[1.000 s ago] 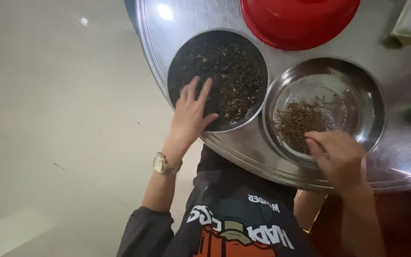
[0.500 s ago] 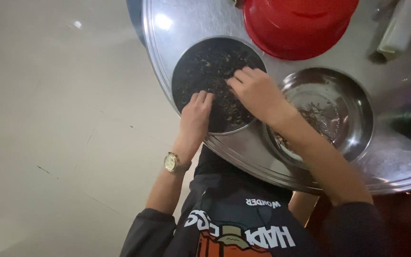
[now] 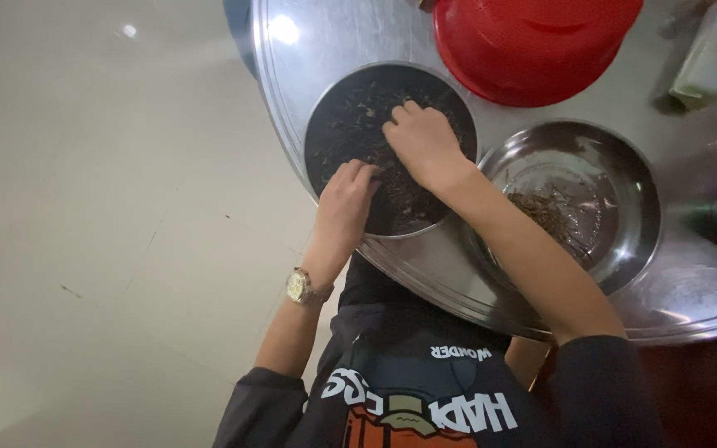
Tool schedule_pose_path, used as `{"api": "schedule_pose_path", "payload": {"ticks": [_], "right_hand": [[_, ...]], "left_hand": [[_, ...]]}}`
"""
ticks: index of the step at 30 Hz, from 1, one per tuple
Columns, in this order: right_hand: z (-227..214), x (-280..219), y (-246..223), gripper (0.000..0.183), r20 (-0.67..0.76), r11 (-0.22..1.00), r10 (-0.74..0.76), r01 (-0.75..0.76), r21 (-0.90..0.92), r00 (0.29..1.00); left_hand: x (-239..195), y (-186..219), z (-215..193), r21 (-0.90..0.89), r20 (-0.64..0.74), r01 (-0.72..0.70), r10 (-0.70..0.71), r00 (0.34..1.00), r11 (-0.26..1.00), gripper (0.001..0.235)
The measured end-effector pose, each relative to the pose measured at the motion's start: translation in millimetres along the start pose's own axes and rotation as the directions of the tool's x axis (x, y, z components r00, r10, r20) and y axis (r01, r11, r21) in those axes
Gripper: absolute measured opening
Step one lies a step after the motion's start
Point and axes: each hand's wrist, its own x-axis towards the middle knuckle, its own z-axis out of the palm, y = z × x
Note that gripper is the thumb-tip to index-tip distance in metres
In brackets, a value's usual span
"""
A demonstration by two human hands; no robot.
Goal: The person stands at a stainless steel table and sorts dried herbs by hand. They pick up portions of the dark, leafy material from a large bowl and transfer them into a smaller metal bowl, occasionally separating specific strands or pieces.
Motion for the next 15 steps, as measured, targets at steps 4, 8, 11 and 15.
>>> {"api": "schedule_pose_path", "payload": {"ticks": [4,8,11,15], "right_hand": [[-11,-2,-1,0.022,0.019,0.999,0.006,-0.006,0.032,1.0],[-25,-9,-1,0.021,0.0,0.999,-0.016,0.016,0.029,1.0],[-31,-18,1,0.019,-0.02,0.998,-0.013,0.014,0.057,1.0],[-44,-31,1,0.013,-0.077,0.976,-0.001,0.018,0.219,0.997]], "left_hand": [[1,10,-7,0.016,0.001,0.026,-0.026,1.0,1.0,0.01],[0,6,1,-0.039,-0.038,0.016,-0.018,0.999,0.999,0.012],[1,6,2,-0.104,-0.045,0.016,-0.021,0.999,0.994,0.013],[3,18,-13,-0.149,-0.067,0.012,-0.022,0.997,0.989,0.013]]}}
